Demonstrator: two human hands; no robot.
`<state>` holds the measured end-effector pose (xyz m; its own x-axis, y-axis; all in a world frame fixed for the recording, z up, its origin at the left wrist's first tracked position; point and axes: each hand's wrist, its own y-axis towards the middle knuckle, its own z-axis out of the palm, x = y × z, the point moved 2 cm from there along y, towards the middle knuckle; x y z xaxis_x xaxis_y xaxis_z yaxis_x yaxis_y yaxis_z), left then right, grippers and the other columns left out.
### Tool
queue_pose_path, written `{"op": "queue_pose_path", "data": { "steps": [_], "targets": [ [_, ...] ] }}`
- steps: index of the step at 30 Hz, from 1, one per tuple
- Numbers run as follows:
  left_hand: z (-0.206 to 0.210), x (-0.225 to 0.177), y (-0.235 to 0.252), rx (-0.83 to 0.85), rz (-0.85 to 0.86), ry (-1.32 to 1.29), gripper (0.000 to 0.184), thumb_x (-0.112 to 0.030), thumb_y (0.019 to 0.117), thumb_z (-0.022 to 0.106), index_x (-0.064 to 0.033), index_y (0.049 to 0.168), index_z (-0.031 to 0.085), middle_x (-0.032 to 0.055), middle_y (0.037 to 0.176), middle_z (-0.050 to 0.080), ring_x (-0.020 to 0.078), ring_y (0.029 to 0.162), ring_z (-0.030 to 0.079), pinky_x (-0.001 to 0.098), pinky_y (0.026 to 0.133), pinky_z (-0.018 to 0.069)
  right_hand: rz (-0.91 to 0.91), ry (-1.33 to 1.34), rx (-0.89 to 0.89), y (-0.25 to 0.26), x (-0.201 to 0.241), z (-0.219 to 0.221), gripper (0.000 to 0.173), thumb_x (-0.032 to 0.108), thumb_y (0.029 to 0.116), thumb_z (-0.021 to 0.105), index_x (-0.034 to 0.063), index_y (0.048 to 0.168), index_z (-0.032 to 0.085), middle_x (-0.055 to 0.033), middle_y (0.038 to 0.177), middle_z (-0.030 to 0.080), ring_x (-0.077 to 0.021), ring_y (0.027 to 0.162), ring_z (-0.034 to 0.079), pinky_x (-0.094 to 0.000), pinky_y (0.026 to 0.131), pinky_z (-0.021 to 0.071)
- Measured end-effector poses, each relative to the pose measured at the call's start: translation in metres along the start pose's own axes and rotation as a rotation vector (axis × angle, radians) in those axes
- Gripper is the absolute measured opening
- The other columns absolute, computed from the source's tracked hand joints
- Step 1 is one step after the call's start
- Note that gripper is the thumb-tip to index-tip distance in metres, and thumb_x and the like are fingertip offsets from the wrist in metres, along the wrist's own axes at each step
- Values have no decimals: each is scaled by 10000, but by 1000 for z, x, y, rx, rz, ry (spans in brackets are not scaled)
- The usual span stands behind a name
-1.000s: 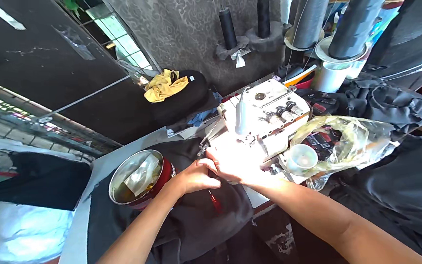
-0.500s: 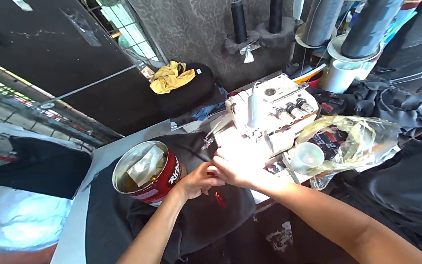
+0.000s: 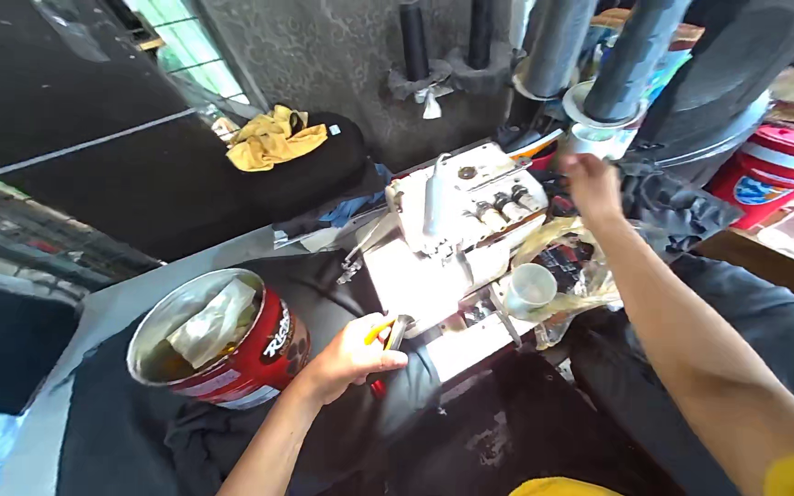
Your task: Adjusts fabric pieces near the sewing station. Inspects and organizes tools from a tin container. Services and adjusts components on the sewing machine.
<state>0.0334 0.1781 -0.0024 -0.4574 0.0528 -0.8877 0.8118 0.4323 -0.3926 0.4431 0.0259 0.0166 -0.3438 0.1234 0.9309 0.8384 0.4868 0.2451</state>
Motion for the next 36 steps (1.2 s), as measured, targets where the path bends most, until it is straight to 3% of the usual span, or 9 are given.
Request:
{"op": "queue_pose_path", "data": {
  "steps": [6,11,17,25,29,31,32,34,36],
  "targets": [
    [14,-8,-10,-142,-65,-35,307,-173,715,799,-173,895,550,-79,638,500,11,422,410,160,369,347,382,-8,407,49,-46,39,597,510,1095,371,12,1332,601,-207,1263,649,-317,1160,636,-548,998,501],
    [22,-11,-10,-157,-71,-39,297,-161,708,803,-173,872,555,-78,625,499,13,418,408,161,371,346,383,82,484,48,-59,32,418,362,1101,448,21,1247,639,-118,1067,675,-189,933,648,-409,856,543],
    [29,-14,-9,-199,-68,-81,303,-147,700,797,-168,891,563,-66,651,517,17,430,416,163,371,343,310,288,555,48,-70,28,333,179,1107,434,27,1373,566,-104,1136,671,-141,957,656,-359,870,556],
    [29,-19,-7,-193,-60,-113,285,-100,768,787,-144,966,586,-56,678,529,15,434,409,155,376,345,295,297,476,43,-73,28,309,138,1086,469,40,1358,578,-98,1138,680,-140,963,669,-349,866,566],
    [27,-20,-6,-169,-38,-100,264,-119,799,785,-142,954,573,-59,671,522,11,434,400,155,384,342,-10,-109,-5,10,-42,9,306,180,1043,568,-23,1244,678,-257,1233,673,-390,1157,647,-591,1012,489],
    [26,-20,-5,-153,-39,-117,262,-110,796,782,-136,960,579,-52,685,529,14,434,397,156,381,339,-241,-82,-197,-48,-7,2,304,185,1064,505,-32,1242,621,-227,1223,633,-305,1111,642,-460,960,538],
    [25,-20,-4,-139,-39,-119,261,-106,795,776,-139,963,579,-55,693,534,11,435,398,153,381,340,-369,-53,-216,-82,10,7,280,148,1050,497,-57,1208,603,-218,1173,633,-264,1059,644,-410,915,549],
    [22,-22,-4,-100,-35,-107,249,-99,802,764,-148,965,582,-67,689,540,1,434,396,146,379,333,-627,-62,-32,-147,32,36,216,82,979,568,-74,1105,651,-219,1070,672,-279,1001,674,-429,885,569],
    [19,-22,-3,-25,-13,-110,216,-123,816,741,-164,965,589,-78,682,544,-5,434,397,146,380,328,-875,-140,259,-192,45,80,248,116,960,602,30,1164,714,-163,1098,715,-305,1029,689,-462,923,557]
  ]
}}
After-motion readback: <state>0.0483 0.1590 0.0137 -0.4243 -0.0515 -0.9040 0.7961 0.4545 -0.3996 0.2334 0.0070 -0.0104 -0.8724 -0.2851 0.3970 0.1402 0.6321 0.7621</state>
